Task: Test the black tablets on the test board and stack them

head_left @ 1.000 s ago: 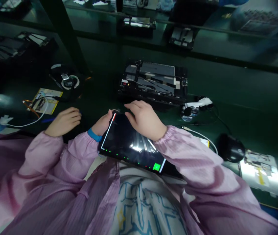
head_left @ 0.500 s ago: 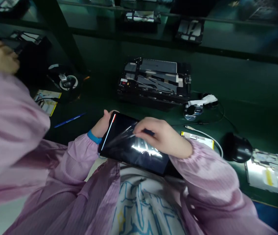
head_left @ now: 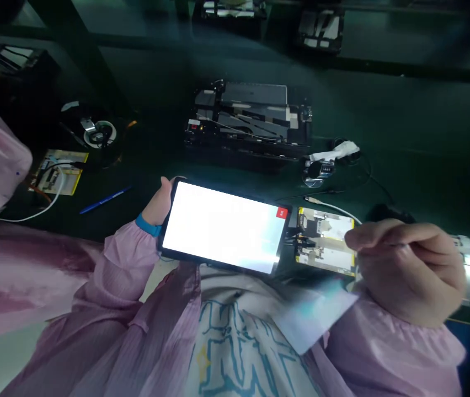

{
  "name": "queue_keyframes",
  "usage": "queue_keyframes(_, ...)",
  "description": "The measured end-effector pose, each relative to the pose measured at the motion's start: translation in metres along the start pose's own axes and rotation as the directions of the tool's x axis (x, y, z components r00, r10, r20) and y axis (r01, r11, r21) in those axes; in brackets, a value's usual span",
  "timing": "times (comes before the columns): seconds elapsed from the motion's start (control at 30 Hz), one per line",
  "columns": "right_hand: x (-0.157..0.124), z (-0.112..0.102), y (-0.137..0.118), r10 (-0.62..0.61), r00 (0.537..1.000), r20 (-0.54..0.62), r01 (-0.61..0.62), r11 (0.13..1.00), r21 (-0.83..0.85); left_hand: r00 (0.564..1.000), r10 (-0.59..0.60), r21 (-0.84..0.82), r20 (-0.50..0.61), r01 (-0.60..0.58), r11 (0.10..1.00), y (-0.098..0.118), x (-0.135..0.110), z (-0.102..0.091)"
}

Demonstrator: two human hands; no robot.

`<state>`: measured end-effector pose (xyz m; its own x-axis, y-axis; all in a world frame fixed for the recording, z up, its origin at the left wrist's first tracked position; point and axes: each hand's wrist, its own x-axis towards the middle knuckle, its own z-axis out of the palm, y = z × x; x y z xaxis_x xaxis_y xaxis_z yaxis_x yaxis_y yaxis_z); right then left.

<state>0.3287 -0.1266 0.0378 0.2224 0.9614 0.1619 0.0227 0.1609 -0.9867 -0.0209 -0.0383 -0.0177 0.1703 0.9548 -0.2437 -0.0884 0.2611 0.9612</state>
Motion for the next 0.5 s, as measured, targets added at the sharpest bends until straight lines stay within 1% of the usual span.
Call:
queue_keyframes(0.07, -0.006, -0.002, -0.005, -0.035, 0.999, 0.034, 0.036, 0.999, -0.027, 1.0, -0.017, -0.028, -0.009, 0.017, 0.999, 0.001, 0.0, 0.001)
queue_keyframes(0.13, -0.014, -0.001, -0.007, -0.067, 0.984, 0.164, 0.071, 0.997, -0.02, 0.999, -0.032, -0.062, -0.029, 0.03, 0.998, 0.001, 0.001, 0.002)
queue_keyframes(0.17, -0.018, 0.001, -0.008, -0.081, 0.961, 0.263, 0.084, 0.996, -0.003, 0.999, -0.037, -0.078, -0.04, 0.034, 0.996, 0.001, 0.001, 0.002)
queue_keyframes(0.2, -0.023, 0.005, -0.009, -0.092, 0.92, 0.381, 0.096, 0.995, 0.01, 0.998, -0.039, -0.091, -0.046, 0.034, 0.995, 0.0, 0.002, 0.003)
queue_keyframes(0.23, -0.028, 0.01, -0.009, -0.112, 0.86, 0.498, 0.118, 0.993, 0.021, 0.998, -0.038, -0.102, -0.047, 0.033, 0.994, 0.0, 0.003, 0.003)
queue_keyframes(0.3, -0.038, 0.026, -0.01, -0.147, 0.712, 0.686, 0.165, 0.985, 0.04, 0.999, -0.039, -0.115, -0.026, 0.036, 0.993, 0.0, 0.003, 0.004)
queue_keyframes(0.33, -0.042, 0.036, -0.01, -0.162, 0.645, 0.747, 0.191, 0.981, 0.047, 0.999, -0.041, -0.119, -0.012, 0.039, 0.992, 0.0, 0.003, 0.005)
queue_keyframes(0.37, -0.047, 0.046, -0.009, -0.171, 0.589, 0.79, 0.212, 0.976, 0.053, 0.999, -0.044, -0.124, -0.002, 0.043, 0.991, 0.001, 0.003, 0.005)
queue_keyframes(0.5, -0.061, 0.08, -0.003, -0.238, 0.408, 0.881, 0.284, 0.951, 0.125, 0.999, -0.04, -0.128, -0.007, 0.039, 0.991, 0.003, 0.003, 0.006)
